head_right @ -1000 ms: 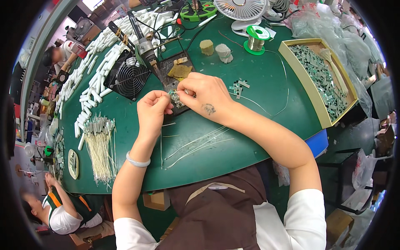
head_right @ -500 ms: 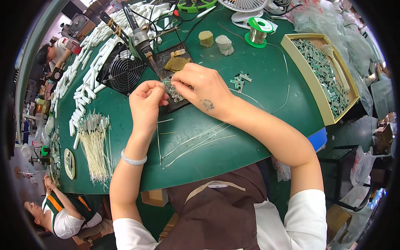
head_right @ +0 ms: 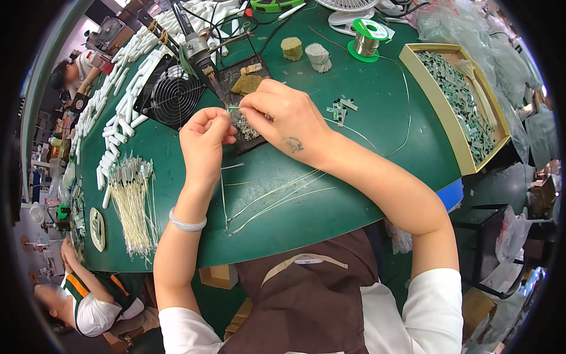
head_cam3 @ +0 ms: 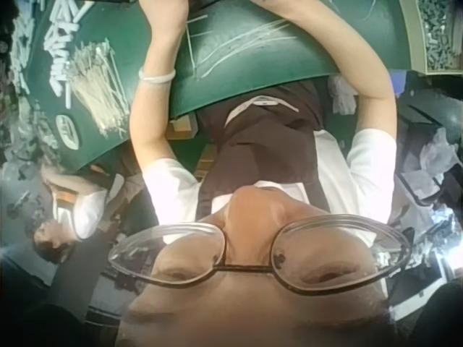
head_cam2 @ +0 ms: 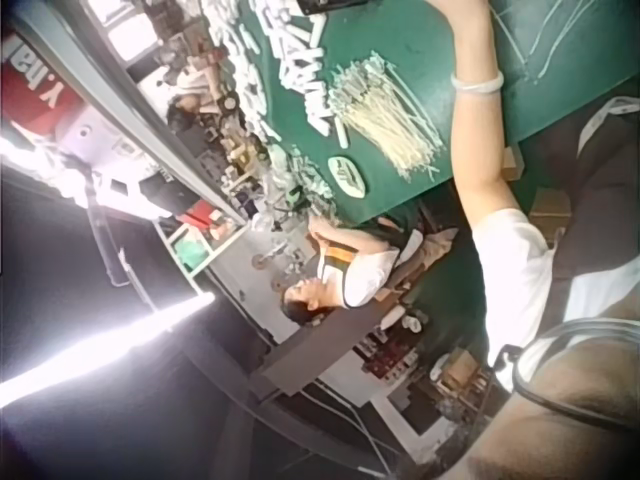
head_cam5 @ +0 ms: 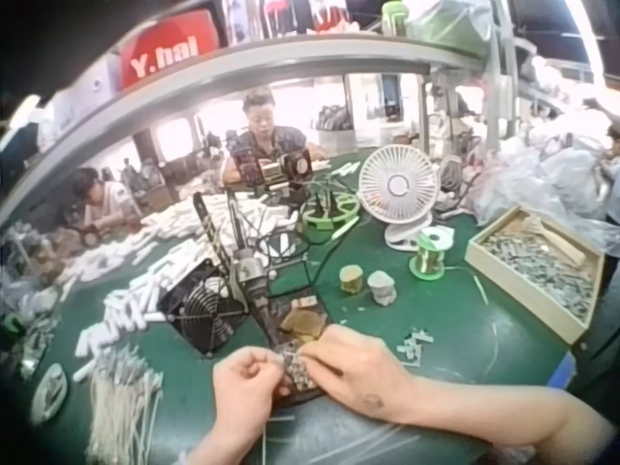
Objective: Assembling small electronic components by manually inserting wires into PCB parts.
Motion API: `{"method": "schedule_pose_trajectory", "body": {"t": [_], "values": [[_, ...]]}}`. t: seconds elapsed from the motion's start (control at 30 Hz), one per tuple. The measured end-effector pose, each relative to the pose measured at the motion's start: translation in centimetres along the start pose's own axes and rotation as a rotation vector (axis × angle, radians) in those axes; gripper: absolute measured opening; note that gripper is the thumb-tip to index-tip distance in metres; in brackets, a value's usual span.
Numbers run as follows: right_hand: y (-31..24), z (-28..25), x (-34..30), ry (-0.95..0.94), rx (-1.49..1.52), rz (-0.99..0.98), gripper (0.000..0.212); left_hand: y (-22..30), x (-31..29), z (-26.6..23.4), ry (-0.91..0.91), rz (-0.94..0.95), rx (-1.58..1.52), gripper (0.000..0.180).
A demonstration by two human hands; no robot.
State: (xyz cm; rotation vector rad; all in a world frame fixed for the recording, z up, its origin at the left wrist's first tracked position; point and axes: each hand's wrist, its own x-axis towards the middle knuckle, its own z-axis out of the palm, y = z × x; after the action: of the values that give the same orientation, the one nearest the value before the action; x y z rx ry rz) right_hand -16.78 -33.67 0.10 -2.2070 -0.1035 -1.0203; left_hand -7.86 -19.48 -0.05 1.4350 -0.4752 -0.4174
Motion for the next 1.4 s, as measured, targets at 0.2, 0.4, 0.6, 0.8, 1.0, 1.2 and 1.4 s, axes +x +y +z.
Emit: {"method": "schedule_pose_trajectory", "body": {"t": [0.2, 0.4, 0.6, 0.8, 1.0, 1.2, 1.4], "values": [[-0.5, -0.4, 0.1, -0.008, -0.029, 0.064, 0.006, -0.3, -0.1, -0.4, -0.006, -0.035, 0.004, 0.006], [0.1, 0.1, -0.3, -0.047, -0.048, 0.059, 0.006, -0.4, 0.1, -0.3, 0.003, -0.055, -0.016, 0.005], [0.3, 0.4, -0.3, -0.039, -0.032, 0.050, 0.007, -0.3, 0.2, -0.2, 0.013, -0.055, -0.024, 0.005], [0.4, 0.5, -0.3, -0.024, -0.020, 0.040, 0.008, -0.3, 0.3, -0.1, 0.022, -0.046, -0.029, 0.006], [0.3, 0.4, -0.3, -0.019, -0.008, 0.030, 0.008, 0.0, 0.3, 0.2, 0.036, -0.037, -0.036, 0.007], [0.5, 0.5, -0.3, 0.008, -0.004, -0.021, 0.009, 0.0, 0.1, 0.4, 0.045, -0.034, -0.033, 0.009], [-0.4, 0.1, -0.2, -0.036, 0.002, 0.066, 0.007, -0.2, 0.3, -0.2, 0.050, -0.041, -0.038, 0.009]]}}
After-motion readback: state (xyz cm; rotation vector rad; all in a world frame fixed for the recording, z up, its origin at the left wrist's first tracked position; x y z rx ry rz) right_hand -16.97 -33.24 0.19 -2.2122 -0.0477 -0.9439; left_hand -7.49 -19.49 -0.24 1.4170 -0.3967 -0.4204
